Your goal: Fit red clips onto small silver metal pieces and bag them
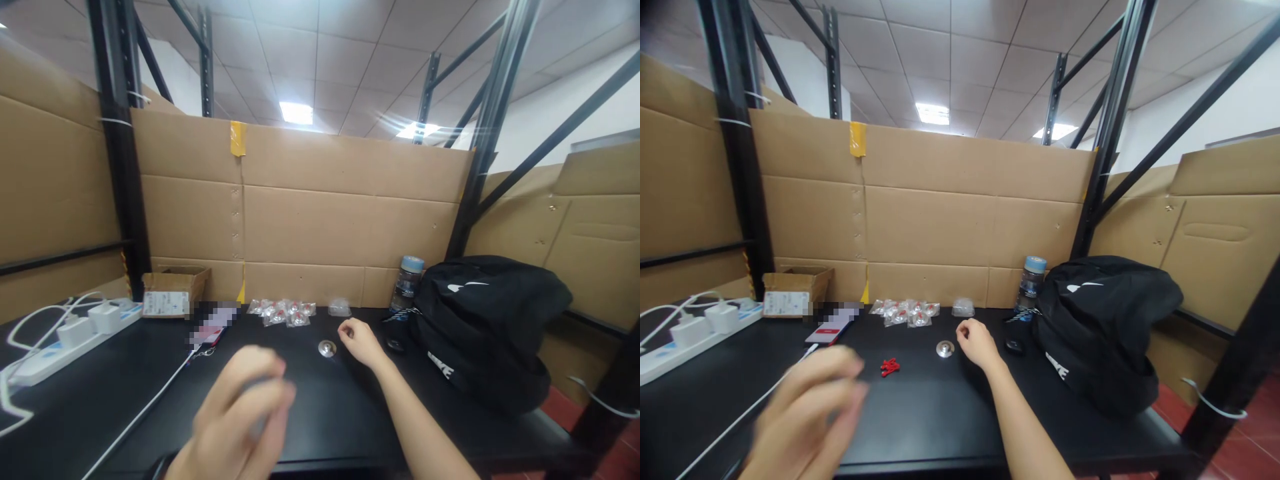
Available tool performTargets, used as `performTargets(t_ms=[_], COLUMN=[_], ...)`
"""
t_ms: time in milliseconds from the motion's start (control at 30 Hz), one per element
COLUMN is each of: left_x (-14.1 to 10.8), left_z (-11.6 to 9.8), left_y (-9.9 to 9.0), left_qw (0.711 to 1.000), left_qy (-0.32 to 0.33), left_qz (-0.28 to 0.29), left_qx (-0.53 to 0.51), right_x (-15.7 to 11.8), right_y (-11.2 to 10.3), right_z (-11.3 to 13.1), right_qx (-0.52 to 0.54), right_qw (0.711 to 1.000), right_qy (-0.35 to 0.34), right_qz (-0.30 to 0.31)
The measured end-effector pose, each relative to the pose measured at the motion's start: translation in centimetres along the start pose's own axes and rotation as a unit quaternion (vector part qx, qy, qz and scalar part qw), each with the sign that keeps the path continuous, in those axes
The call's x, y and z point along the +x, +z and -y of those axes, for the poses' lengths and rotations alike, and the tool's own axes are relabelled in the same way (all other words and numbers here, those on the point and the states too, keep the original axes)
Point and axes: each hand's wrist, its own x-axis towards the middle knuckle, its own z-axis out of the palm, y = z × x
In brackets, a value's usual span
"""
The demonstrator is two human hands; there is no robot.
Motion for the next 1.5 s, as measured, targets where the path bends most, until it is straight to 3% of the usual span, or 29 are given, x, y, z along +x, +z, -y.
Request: performTargets(t_ms=[33, 100, 200, 267, 367, 600, 1033, 1333, 1500], left_x=[1.3, 3.3, 3.8, 2.7, 0.6, -0.5, -0.1, 0.1, 0.3], left_z=[2.0, 6.8, 14.1, 17.8, 20.5, 20.8, 19.9, 20.2, 19.6], left_y=[1.4, 4.6, 8.6, 10.0, 10.1, 9.3, 10.2, 10.1, 9.4], left_qw=[1.0, 0.996, 0.985, 0.977, 0.971, 0.961, 0.959, 0.961, 0.95], left_qy=[0.006, -0.043, -0.103, -0.146, -0.181, -0.249, -0.235, -0.228, -0.218], left_qz=[0.01, 0.076, 0.133, 0.147, 0.147, 0.116, 0.153, 0.152, 0.22], left_qx=[0.001, 0.009, 0.035, 0.053, 0.045, 0.013, -0.03, -0.03, -0.029], right_x=[0.8, 2.2, 3.6, 3.8, 3.4, 3.5, 3.9, 4.5, 4.3], right_y=[-0.1, 0.0, 0.6, 1.4, 2.6, 2.5, 2.6, 2.0, 1.5], right_z=[-0.5, -1.4, -2.4, -3.0, -3.7, -4.0, -5.1, -5.0, -1.9], right_qx=[-0.036, -0.099, -0.19, -0.227, -0.237, -0.21, -0.218, -0.204, -0.168], right_qw=[0.999, 0.994, 0.98, 0.972, 0.968, 0.971, 0.971, 0.966, 0.97], right_qy=[0.003, 0.024, 0.058, 0.049, 0.026, 0.067, 0.095, 0.096, 0.006], right_qz=[0.016, 0.03, 0.026, 0.04, 0.075, 0.096, 0.015, -0.127, -0.176])
